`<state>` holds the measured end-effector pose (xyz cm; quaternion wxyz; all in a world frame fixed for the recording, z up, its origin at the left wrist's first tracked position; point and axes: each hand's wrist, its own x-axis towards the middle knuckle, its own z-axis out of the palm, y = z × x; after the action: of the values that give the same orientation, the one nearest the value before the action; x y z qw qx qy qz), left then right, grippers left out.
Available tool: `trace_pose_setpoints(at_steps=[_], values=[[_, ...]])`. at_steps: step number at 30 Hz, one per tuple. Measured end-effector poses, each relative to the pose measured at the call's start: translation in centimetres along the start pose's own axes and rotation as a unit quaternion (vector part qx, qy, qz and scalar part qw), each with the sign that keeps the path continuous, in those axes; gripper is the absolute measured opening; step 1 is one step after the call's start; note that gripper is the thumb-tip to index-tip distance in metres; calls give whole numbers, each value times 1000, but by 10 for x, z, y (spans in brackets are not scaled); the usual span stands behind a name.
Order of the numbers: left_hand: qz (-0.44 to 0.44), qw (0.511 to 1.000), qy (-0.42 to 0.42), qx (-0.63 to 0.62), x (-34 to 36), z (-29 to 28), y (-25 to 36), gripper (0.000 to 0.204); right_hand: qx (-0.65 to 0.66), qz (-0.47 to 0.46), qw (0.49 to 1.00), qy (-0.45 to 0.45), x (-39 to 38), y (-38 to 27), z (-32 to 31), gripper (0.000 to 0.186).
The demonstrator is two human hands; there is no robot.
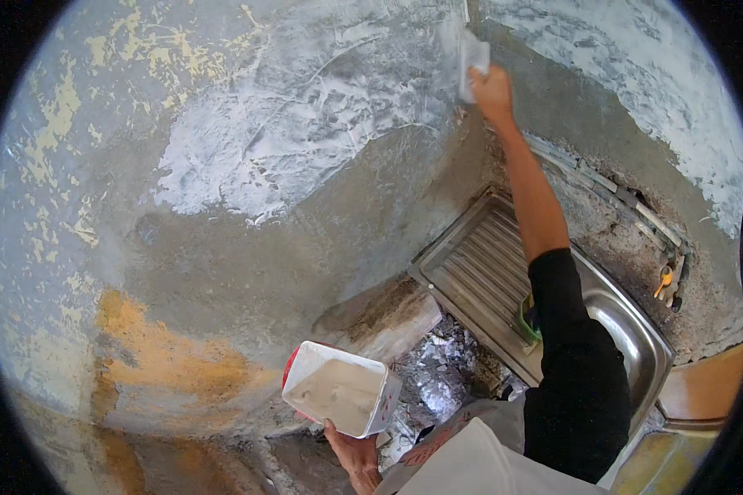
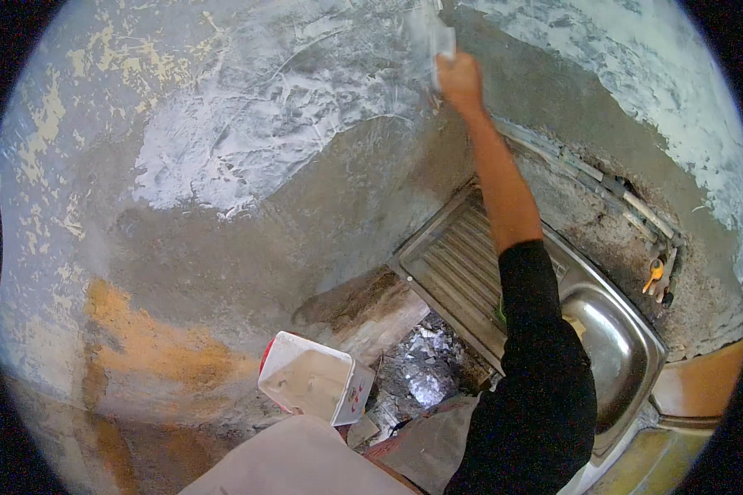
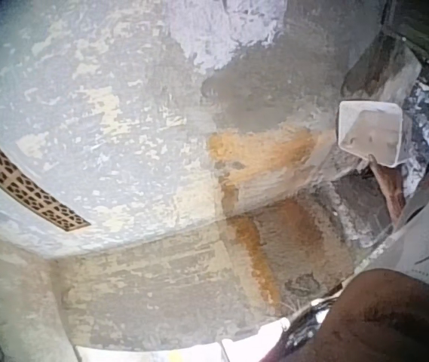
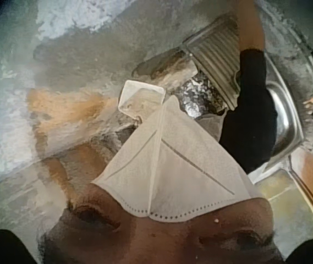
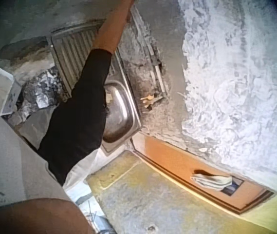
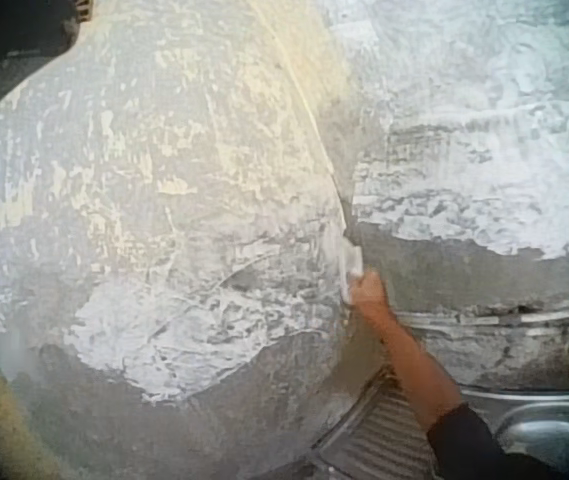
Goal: The person applies white plaster to a wall by taking it from a small bucket and spreading it with a spatula or trowel.
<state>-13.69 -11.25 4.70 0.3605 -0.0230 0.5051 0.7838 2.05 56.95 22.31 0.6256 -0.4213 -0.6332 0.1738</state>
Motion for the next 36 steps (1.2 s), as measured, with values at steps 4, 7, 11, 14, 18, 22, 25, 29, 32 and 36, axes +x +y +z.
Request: trace_pose_setpoints(at_steps=[4,7,11,14,18,22,25,29,32,36], values=[[12,1000,16,-23,-11,5,-1,83,-66,-30,994,84,52,5,19,37],[23,999,15,-17,-15,0,-4,82,23,-30,998,51,55,-4,21,38],[4,999,39,-5,-21,0,3,82,146,-37,988,-9,42,-24,21,38],[-3,999,37,-1,-14,-11,6,83,113,-70,991,-9,25,-53,24,38],[-17,999,12,-26,-4,-19,7,83,89,-96,991,-8,9,-76,29,38],[-14,999,-12,-45,-1,-23,11,83,96,-131,987,-7,-14,-105,38,39],[-30,998,-4,-55,-2,-36,15,83,85,-142,986,-3,-40,-140,43,39],[-36,998,0,-52,1,-62,19,82,47,-141,989,11,-64,-177,57,38],[-42,998,0,-48,-1,-81,27,81,4,-147,989,25,-92,-211,72,38],[-45,998,8,-53,-5,-111,33,82,-5,-151,987,46,-134,-248,93,40]])
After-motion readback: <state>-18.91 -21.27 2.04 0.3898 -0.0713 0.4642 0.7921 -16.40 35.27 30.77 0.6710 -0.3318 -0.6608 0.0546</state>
